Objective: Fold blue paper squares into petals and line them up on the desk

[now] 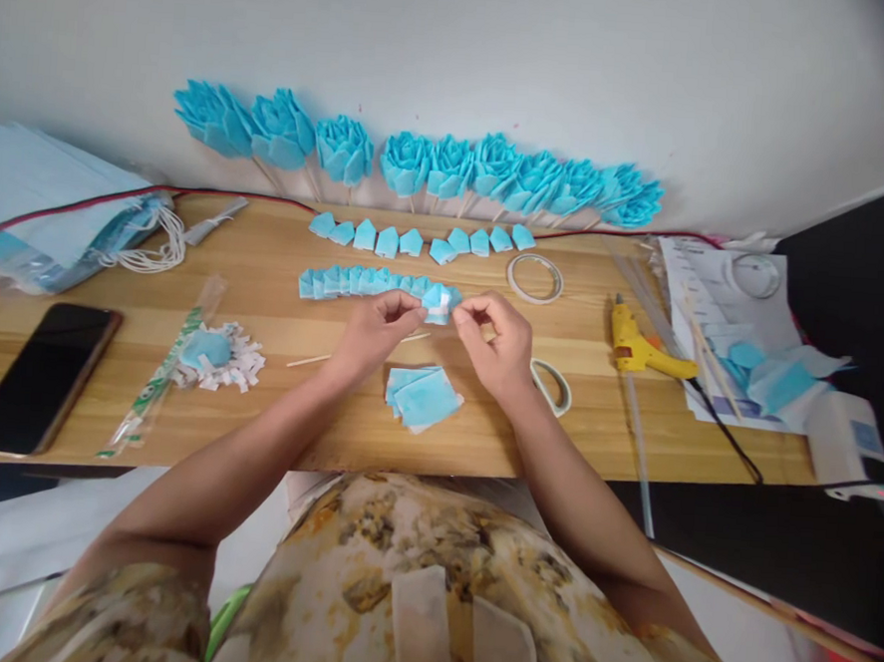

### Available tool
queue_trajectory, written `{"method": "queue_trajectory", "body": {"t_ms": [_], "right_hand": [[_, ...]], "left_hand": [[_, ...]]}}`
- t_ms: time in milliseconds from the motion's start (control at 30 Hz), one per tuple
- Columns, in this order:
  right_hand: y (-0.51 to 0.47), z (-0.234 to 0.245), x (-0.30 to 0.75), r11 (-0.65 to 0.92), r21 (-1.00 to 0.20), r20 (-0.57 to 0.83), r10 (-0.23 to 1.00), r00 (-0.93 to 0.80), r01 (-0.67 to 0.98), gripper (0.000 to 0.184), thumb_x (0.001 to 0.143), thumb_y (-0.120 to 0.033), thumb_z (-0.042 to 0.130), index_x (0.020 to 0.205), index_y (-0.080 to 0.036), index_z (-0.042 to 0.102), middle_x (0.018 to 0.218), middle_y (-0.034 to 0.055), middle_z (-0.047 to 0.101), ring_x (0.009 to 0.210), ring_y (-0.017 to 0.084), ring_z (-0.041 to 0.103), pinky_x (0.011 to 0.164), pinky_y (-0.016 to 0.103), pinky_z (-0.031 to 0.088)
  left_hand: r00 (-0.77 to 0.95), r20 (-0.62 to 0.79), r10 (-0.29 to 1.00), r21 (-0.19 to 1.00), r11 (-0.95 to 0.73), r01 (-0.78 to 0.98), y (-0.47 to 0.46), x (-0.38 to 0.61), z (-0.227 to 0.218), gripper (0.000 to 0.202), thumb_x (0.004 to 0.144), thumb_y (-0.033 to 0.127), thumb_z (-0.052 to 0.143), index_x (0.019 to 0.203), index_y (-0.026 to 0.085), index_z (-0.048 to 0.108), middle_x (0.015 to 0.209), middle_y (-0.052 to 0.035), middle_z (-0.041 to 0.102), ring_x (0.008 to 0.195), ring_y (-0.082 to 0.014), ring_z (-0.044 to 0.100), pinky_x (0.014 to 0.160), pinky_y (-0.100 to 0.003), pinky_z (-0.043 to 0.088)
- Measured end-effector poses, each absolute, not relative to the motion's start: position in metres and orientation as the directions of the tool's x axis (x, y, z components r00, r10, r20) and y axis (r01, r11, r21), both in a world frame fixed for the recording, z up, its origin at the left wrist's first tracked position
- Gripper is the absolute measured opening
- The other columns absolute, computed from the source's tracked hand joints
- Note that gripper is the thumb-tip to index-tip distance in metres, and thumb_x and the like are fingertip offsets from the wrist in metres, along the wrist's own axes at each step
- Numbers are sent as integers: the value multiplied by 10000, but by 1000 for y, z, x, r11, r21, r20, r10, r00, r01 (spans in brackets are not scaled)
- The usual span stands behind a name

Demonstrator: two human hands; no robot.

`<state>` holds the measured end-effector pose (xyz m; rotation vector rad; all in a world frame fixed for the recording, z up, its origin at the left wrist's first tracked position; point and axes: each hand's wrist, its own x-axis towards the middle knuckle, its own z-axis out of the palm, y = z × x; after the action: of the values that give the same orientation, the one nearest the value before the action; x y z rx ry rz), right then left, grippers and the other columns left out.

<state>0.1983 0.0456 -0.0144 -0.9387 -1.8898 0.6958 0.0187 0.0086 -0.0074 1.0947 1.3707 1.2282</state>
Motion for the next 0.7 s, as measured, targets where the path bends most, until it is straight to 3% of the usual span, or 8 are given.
{"method": "queue_trajectory", "body": {"t_ms": [167,367,533,700], "right_hand": [[45,-15,195,675,-619,519,735,-436,402,138,957,-249,558,854,-236,649,797,41,674,792,192,598,754,344,463],[48,-20,195,676,-610,492,732,-470,414,79,927,-243,605,865,-227,653,811,41,691,765,188,605,736,336,448],[48,-20,195,676,-601,481,732,-483,426,99,923,-237,591,832,-228,629,795,42,682,762,189,597,730,331,439],[47,-20,195,694,-590,506,716,-481,412,117,912,-176,558,829,-218,629,784,38,674,758,182,593,729,319,440]], "left_hand": [[-130,-73,989,997,76,21,8,20,-6,187,751,332,711,695,170,633,626,42,542,616,-93,444,635,-254,396],[-100,-3,995,996,12,90,8,21,-7,182,758,328,697,702,164,641,687,15,603,671,-109,507,665,-253,418],[-99,70,993,977,-49,207,5,22,-5,172,767,328,659,692,177,628,671,10,591,637,-111,481,632,-251,406],[-104,102,989,974,-78,214,5,23,-6,191,769,337,661,675,175,624,656,11,575,618,-104,463,621,-246,401]]}}
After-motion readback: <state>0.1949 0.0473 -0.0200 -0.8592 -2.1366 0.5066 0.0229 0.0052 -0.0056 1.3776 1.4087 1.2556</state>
